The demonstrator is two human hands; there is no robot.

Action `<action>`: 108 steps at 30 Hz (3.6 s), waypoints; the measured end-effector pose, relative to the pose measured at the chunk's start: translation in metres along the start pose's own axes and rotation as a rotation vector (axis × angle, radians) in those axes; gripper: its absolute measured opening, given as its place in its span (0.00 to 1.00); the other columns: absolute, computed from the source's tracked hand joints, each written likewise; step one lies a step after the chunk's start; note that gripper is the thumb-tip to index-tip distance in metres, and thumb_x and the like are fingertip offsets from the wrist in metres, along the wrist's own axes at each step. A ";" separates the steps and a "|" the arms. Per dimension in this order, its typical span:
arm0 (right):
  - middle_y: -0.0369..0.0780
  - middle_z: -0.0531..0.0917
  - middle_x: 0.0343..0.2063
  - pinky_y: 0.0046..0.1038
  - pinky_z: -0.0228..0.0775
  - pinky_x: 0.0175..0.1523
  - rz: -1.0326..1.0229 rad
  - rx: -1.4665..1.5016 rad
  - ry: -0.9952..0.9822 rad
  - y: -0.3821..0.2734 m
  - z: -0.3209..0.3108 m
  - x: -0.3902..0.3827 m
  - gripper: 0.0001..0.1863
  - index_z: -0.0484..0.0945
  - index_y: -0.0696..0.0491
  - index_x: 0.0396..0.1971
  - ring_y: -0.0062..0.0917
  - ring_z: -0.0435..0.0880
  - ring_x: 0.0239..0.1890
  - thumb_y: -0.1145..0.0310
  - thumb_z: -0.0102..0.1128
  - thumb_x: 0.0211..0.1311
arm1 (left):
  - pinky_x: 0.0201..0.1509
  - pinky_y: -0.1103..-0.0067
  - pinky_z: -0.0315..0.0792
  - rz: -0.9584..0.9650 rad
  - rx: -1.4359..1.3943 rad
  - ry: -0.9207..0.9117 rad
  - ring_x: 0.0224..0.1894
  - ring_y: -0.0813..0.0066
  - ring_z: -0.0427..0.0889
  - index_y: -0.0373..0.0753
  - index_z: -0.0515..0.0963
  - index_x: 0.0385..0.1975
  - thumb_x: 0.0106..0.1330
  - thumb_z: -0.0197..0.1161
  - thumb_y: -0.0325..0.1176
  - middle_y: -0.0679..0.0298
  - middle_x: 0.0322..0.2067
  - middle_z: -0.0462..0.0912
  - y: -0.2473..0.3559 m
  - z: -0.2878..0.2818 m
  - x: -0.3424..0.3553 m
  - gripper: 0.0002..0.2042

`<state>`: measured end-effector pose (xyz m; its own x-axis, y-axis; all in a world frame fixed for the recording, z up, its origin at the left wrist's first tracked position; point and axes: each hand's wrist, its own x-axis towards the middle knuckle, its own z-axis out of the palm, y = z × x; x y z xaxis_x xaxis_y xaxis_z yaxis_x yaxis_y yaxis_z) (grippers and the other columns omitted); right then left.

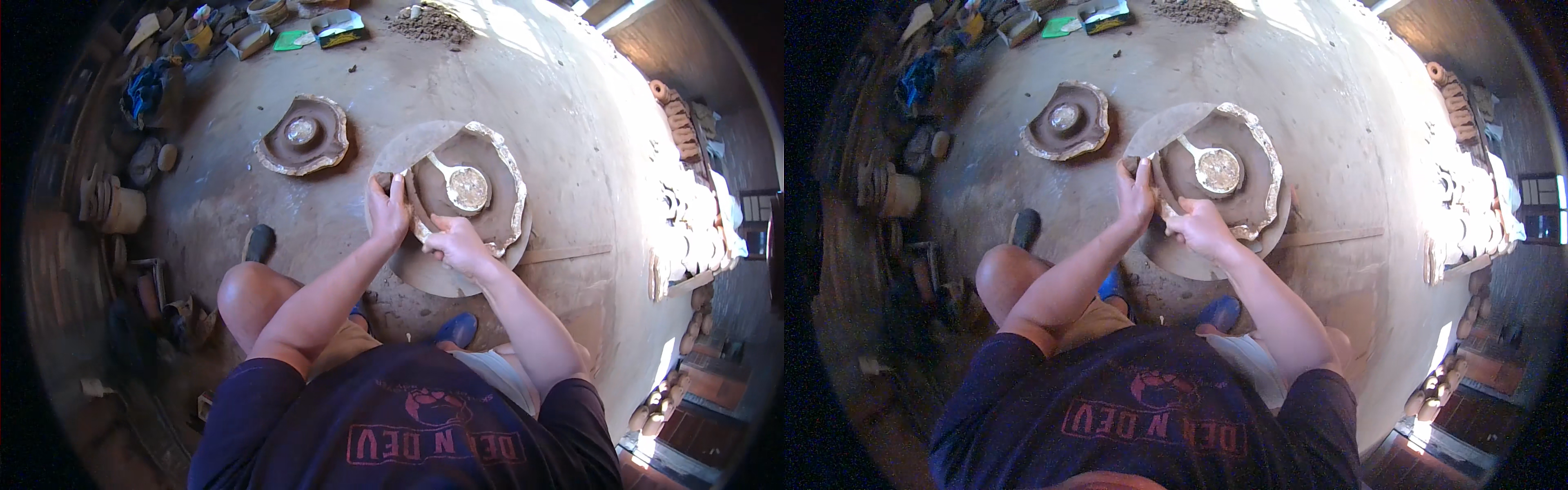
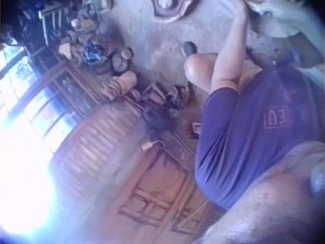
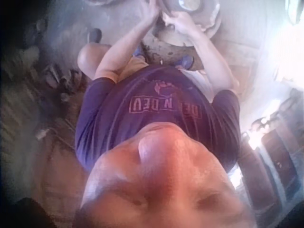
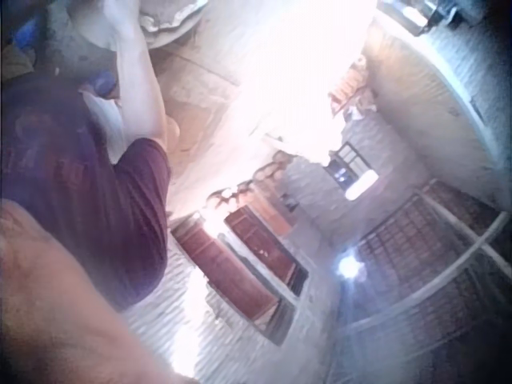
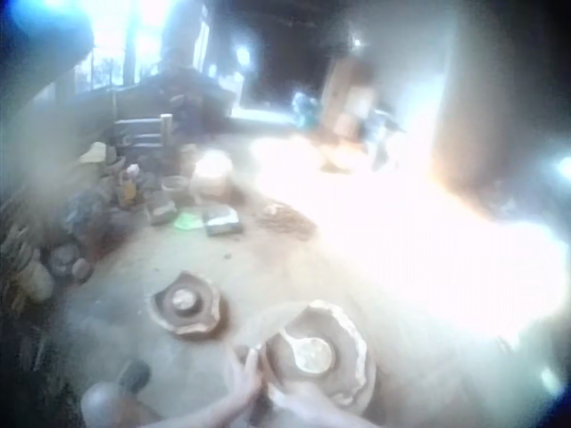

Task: The person scrapes excess clay inside a mold using a scraping tool, handles and kneads clay by hand, and presses and smooths the clay into the mold sections.

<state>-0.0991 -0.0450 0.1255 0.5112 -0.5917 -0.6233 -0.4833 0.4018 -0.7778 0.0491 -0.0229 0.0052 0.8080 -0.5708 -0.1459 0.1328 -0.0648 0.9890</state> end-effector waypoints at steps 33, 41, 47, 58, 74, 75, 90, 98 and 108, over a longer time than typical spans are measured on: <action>0.48 0.90 0.37 0.51 0.81 0.49 -0.377 -1.288 0.215 -0.012 -0.079 -0.029 0.12 0.89 0.51 0.35 0.47 0.90 0.39 0.63 0.58 0.61 | 0.50 0.68 0.78 -0.160 -0.065 0.014 0.42 0.65 0.84 0.29 0.78 0.45 0.74 0.68 0.45 0.53 0.38 0.86 0.009 -0.009 0.009 0.21; 0.45 0.81 0.56 0.39 0.84 0.48 -0.640 -1.433 0.017 0.089 -0.072 -0.065 0.27 0.80 0.52 0.60 0.37 0.86 0.52 0.77 0.60 0.57 | 0.50 0.69 0.78 -0.097 0.000 -0.073 0.44 0.68 0.83 0.30 0.77 0.47 0.69 0.73 0.39 0.56 0.42 0.86 0.028 0.006 0.012 0.19; 0.44 0.82 0.50 0.39 0.84 0.42 -0.639 -1.436 0.188 0.112 -0.050 -0.051 0.33 0.72 0.54 0.70 0.38 0.87 0.43 0.73 0.57 0.60 | 0.50 0.64 0.77 -0.020 -0.023 -0.007 0.43 0.60 0.84 0.26 0.78 0.47 0.75 0.65 0.44 0.50 0.40 0.86 0.005 0.007 0.005 0.21; 0.52 0.82 0.39 0.48 0.82 0.43 -0.330 -1.444 -0.014 0.075 -0.020 -0.038 0.15 0.81 0.60 0.45 0.48 0.90 0.38 0.70 0.62 0.60 | 0.53 0.61 0.76 -0.052 0.039 -0.065 0.45 0.49 0.85 0.27 0.78 0.46 0.72 0.68 0.43 0.45 0.40 0.86 -0.017 -0.008 -0.017 0.20; 0.50 0.89 0.47 0.39 0.77 0.59 -0.555 -0.608 0.555 -0.055 -0.043 0.132 0.15 0.85 0.56 0.53 0.44 0.88 0.52 0.69 0.57 0.71 | 0.49 0.63 0.75 -0.055 0.256 -0.083 0.45 0.60 0.83 0.27 0.75 0.45 0.75 0.65 0.47 0.48 0.41 0.84 -0.010 -0.006 -0.018 0.22; 0.50 0.88 0.48 0.40 0.77 0.60 -0.589 -0.618 0.561 -0.057 -0.044 0.139 0.15 0.85 0.55 0.53 0.45 0.87 0.53 0.69 0.57 0.71 | 0.49 0.63 0.75 -0.059 0.256 -0.078 0.45 0.60 0.83 0.27 0.75 0.45 0.75 0.65 0.47 0.48 0.41 0.84 -0.014 -0.005 -0.015 0.22; 0.46 0.88 0.46 0.39 0.78 0.59 -0.782 -0.771 0.435 -0.040 -0.044 0.148 0.12 0.88 0.52 0.48 0.43 0.87 0.52 0.70 0.60 0.70 | 0.60 0.71 0.74 -0.166 -0.068 -0.289 0.53 0.71 0.79 0.33 0.73 0.56 0.81 0.59 0.43 0.58 0.50 0.83 -0.016 0.005 0.019 0.19; 0.44 0.88 0.45 0.38 0.79 0.56 -0.742 -0.783 0.266 -0.035 -0.036 0.121 0.12 0.89 0.51 0.48 0.41 0.87 0.50 0.73 0.60 0.69 | 0.59 0.75 0.75 -0.256 -0.245 -0.385 0.51 0.76 0.80 0.34 0.74 0.57 0.81 0.59 0.44 0.62 0.50 0.83 -0.012 0.006 0.040 0.19; 0.42 0.88 0.43 0.40 0.79 0.53 -0.737 -0.936 -0.012 -0.027 -0.039 0.082 0.14 0.88 0.50 0.45 0.41 0.86 0.50 0.75 0.58 0.64 | 0.52 0.76 0.76 -0.286 -0.247 -0.445 0.44 0.78 0.80 0.36 0.77 0.51 0.80 0.60 0.44 0.65 0.42 0.85 0.008 0.012 0.059 0.16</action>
<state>-0.0716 -0.1322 0.0986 0.8874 -0.4577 -0.0549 -0.3984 -0.7016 -0.5908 0.0910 -0.0670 0.0045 0.4089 -0.8509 -0.3298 0.4830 -0.1049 0.8693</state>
